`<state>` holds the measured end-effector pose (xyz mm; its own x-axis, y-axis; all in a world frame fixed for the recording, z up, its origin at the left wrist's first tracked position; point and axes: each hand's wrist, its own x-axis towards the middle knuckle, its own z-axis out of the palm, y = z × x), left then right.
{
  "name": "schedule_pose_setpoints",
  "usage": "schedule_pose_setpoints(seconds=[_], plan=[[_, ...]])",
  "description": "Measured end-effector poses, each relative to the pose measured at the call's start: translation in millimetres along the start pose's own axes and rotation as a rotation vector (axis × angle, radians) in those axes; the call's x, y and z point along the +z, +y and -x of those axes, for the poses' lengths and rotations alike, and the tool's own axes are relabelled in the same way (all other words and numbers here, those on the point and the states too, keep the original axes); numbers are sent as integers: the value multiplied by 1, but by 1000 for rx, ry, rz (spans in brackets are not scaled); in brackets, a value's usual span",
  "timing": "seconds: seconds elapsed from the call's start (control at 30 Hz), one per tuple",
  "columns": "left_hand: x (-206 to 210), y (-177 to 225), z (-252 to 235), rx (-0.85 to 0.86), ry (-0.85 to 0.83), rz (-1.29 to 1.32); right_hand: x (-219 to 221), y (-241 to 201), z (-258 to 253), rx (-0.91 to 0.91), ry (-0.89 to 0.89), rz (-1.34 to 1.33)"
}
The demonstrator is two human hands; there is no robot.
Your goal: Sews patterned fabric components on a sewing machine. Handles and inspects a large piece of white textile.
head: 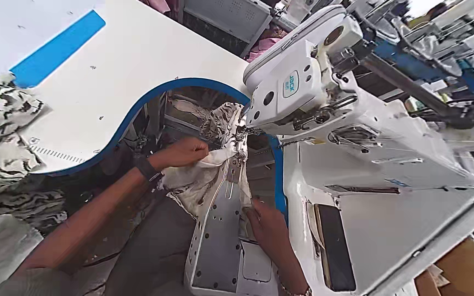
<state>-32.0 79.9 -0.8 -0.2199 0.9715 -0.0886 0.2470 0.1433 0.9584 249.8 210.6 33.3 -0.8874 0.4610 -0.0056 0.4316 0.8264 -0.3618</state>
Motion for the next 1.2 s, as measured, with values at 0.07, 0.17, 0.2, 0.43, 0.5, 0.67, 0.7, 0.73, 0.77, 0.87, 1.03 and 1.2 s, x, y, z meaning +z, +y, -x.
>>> schedule_pose_setpoints(seconds=[0.07,0.17,0.2,0.43,0.5,0.67,0.7,0.73,0.77,0.87,1.03,1.2], plan=[[-7,39,9,91,-13,-166,4,-8,4,-42,87,63],[10,41,29,31,-141,-222,8,-10,12,-103,250,102],[14,24,31,-21,-176,-175,6,-8,12,-135,305,74],[28,45,66,-546,-66,-936,-10,-48,-1,-454,331,287],[37,65,79,-565,-262,-911,-10,-47,-9,-428,334,265],[47,17,61,-150,-98,-101,-52,-40,-12,-217,413,241],[57,9,51,-106,36,92,-57,-45,-9,-246,410,278],[70,5,41,-63,169,250,-59,-49,-4,-282,375,339],[81,2,36,-21,268,310,-54,-51,1,-315,316,402],[92,-5,32,30,479,72,-33,-44,5,-363,191,469],[91,-8,31,134,601,-118,-28,-81,-12,-444,326,417],[82,-6,20,149,754,-238,-45,-59,-14,-429,266,337]])
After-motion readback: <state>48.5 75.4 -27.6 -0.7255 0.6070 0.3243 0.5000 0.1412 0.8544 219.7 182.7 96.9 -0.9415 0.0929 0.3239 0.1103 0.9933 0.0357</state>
